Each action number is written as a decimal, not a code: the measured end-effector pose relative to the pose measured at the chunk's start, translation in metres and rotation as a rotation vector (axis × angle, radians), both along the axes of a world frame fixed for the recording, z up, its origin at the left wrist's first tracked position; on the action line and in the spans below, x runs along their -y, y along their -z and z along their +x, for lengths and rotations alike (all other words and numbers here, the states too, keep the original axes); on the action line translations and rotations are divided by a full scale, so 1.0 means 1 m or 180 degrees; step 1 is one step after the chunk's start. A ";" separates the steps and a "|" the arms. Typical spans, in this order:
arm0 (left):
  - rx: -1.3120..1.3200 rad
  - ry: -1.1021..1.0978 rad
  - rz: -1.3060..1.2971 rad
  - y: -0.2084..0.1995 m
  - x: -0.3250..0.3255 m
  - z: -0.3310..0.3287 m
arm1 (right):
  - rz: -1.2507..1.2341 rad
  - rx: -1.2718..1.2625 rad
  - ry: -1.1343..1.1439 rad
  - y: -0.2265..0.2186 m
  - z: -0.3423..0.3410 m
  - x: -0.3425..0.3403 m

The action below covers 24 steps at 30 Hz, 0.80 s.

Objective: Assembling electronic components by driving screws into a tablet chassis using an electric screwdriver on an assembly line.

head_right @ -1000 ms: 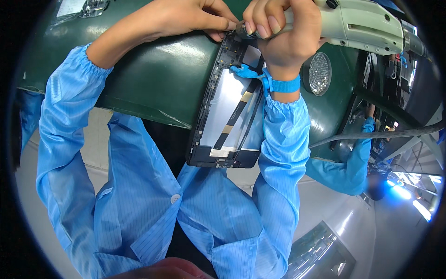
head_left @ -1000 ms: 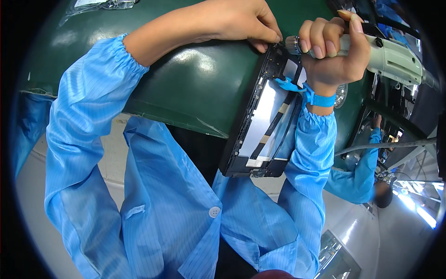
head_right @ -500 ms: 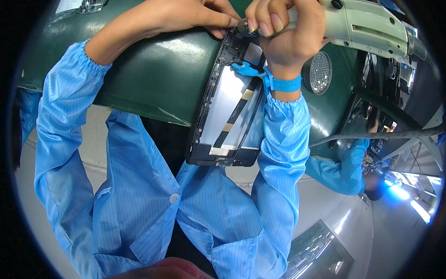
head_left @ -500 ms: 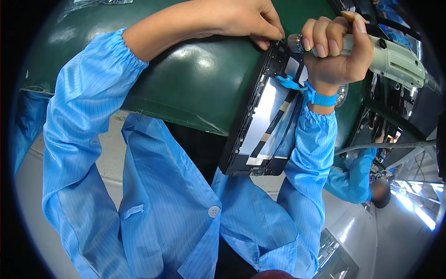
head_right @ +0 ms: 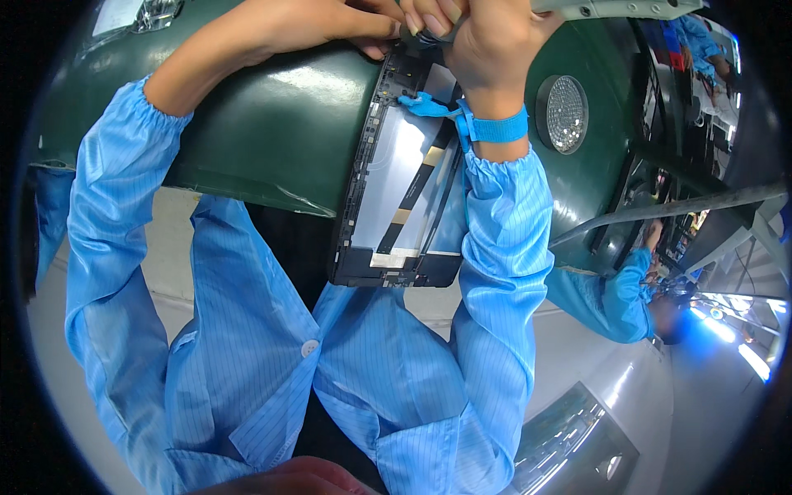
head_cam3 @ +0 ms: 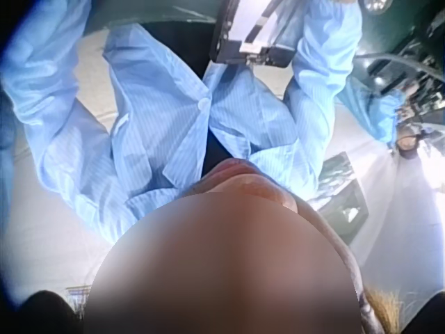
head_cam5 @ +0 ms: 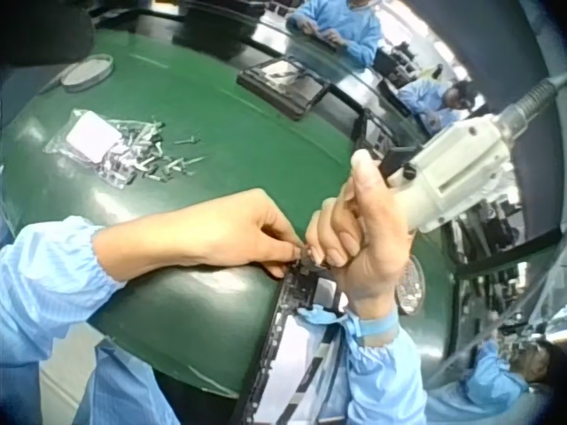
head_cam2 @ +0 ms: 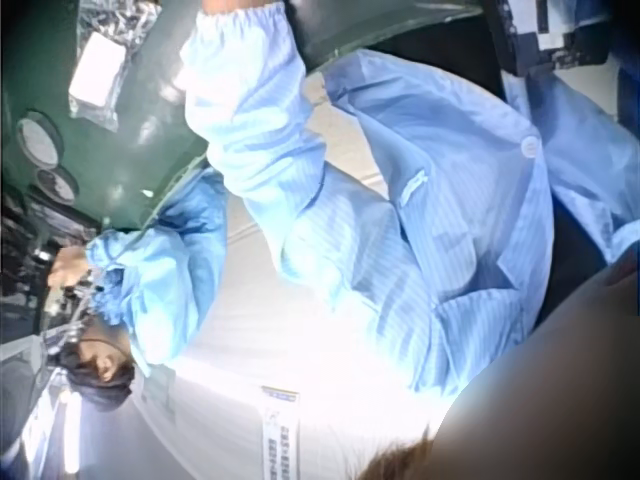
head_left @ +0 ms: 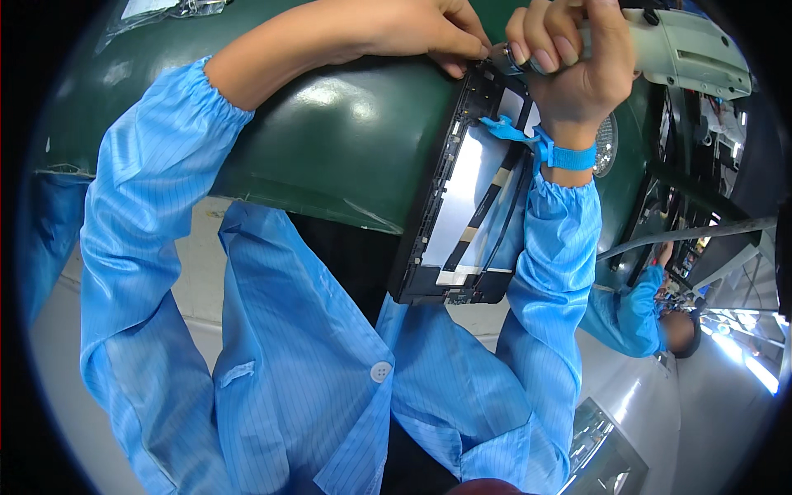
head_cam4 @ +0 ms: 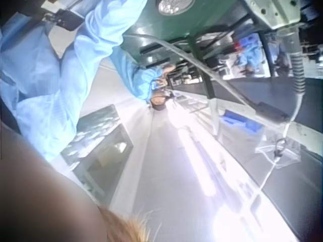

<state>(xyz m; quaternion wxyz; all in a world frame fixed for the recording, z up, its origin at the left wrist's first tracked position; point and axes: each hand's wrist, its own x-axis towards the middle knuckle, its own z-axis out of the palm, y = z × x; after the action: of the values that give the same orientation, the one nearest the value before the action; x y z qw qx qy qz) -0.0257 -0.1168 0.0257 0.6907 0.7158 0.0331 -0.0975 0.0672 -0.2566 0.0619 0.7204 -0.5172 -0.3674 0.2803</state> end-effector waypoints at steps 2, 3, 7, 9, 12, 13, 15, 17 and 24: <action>-0.0009 -0.0017 -0.0038 0.000 0.001 0.000 | 0.0068 0.0072 -0.0045 0.002 0.004 0.002; -0.0004 -0.0004 -0.0031 0.000 0.002 0.001 | 0.0018 -0.0009 0.0008 0.002 0.004 0.003; 0.0057 -0.0014 -0.0130 0.000 0.005 0.001 | 0.0025 -0.0001 0.0026 0.004 0.007 0.004; 0.0050 -0.0034 -0.0137 0.000 0.005 0.001 | 0.0010 -0.0029 0.0072 0.001 0.005 0.004; 0.0072 -0.0043 -0.0053 -0.001 0.006 0.003 | -0.0010 -0.0013 0.0108 0.000 0.005 0.006; 0.0015 -0.0038 -0.0088 -0.001 0.006 0.004 | -0.0013 0.0025 0.0096 -0.001 0.005 0.006; -0.0035 -0.0036 -0.0102 -0.003 0.006 0.004 | -0.0047 0.0044 0.0225 -0.003 0.001 0.005; -0.0119 -0.0102 -0.0190 -0.005 0.006 0.001 | -0.0045 0.0143 0.0392 -0.009 -0.010 0.001; 0.1113 -0.1202 0.2661 -0.012 0.055 -0.070 | 0.0003 0.0138 0.0521 -0.007 -0.005 0.008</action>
<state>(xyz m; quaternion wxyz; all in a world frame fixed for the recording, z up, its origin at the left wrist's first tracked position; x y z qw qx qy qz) -0.0957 -0.1719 0.0378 0.3451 0.9189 0.0822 0.1727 0.0626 -0.2643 0.0691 0.7330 -0.5512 -0.3396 0.2090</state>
